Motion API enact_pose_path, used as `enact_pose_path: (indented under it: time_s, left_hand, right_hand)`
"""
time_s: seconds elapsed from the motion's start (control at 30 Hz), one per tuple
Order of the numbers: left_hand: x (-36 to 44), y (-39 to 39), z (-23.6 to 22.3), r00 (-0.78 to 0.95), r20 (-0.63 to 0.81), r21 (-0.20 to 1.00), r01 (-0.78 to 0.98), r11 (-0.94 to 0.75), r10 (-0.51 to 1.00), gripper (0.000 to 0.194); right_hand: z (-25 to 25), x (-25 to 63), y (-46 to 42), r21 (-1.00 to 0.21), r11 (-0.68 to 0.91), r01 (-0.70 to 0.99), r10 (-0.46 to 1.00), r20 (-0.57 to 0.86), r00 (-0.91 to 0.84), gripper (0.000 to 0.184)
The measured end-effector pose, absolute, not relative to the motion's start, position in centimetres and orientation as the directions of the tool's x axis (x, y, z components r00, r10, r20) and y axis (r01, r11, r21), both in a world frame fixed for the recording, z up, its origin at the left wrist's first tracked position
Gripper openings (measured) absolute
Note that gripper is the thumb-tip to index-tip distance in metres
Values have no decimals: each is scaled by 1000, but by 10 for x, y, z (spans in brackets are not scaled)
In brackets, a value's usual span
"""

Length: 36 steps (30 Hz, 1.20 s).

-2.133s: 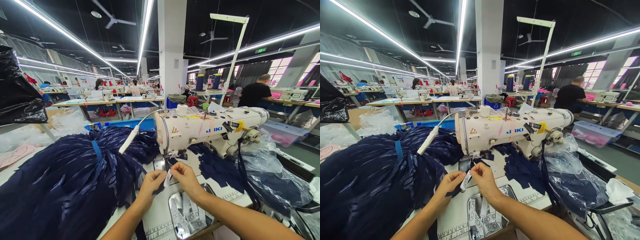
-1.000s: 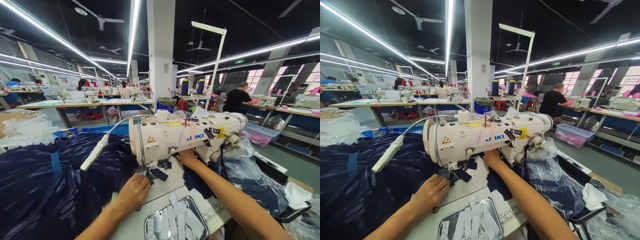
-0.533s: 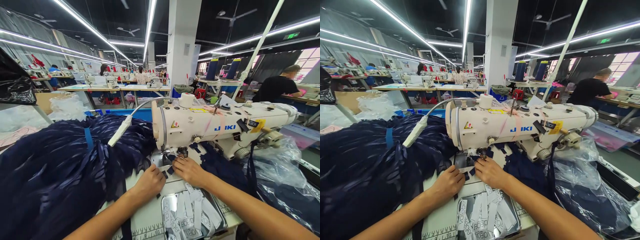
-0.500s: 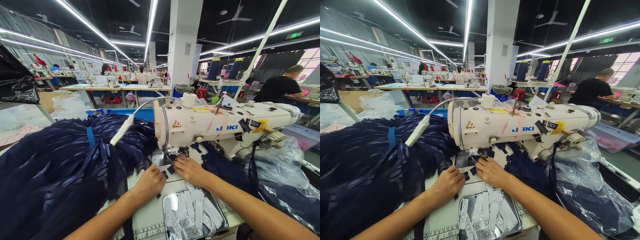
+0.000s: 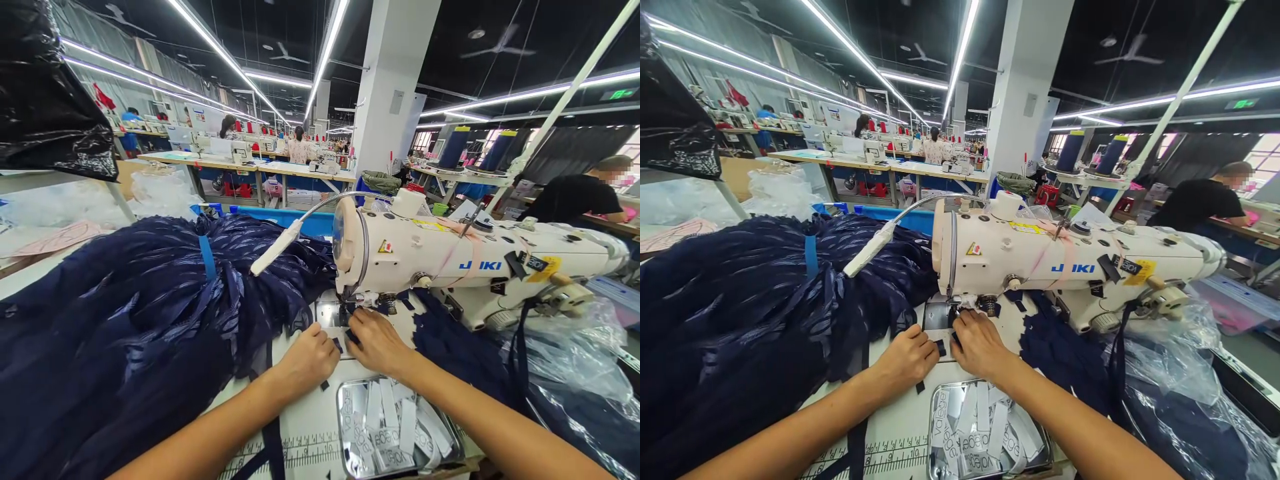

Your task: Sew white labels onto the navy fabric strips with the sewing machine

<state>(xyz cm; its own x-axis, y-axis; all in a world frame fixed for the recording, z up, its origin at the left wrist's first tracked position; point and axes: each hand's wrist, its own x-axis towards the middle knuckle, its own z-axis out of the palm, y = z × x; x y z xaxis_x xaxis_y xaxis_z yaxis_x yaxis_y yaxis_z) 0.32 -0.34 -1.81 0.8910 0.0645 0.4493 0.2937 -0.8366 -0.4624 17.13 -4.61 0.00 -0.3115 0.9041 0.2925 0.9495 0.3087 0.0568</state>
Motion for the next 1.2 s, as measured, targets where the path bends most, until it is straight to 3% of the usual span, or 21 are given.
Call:
enact_pose_path:
  time_s: [0.1,0.2,0.3,0.43,0.6,0.9,1.2]
  left_hand:
    - [3,-4,-18,887,458,-463,295,-836,59,18]
    - [2,-4,-17,885,463,-452,289,-844,55,19]
    - [2,-2,-16,865,500,-442,293,-848,38,21]
    - [6,1,-16,821,571,-453,314,-834,-1,23]
    - [14,5,-17,803,594,-481,313,-819,-43,25]
    - [19,6,-14,856,515,-517,273,-811,-40,24]
    - [19,5,-16,891,454,-516,248,-820,-16,21]
  right_hand:
    - [-2,167,-45,164,339,926,889,267,-373,11]
    - [-2,170,-43,136,347,928,892,257,-371,16]
    - [-4,178,-39,-109,333,937,917,270,-294,16]
    - [-11,187,-36,-496,302,814,945,268,-187,20]
    - [-15,187,-35,-686,250,683,965,231,-122,21]
    - [-18,187,-32,-698,265,665,959,265,-104,23]
    - [-13,182,-39,-508,272,818,945,303,-126,18]
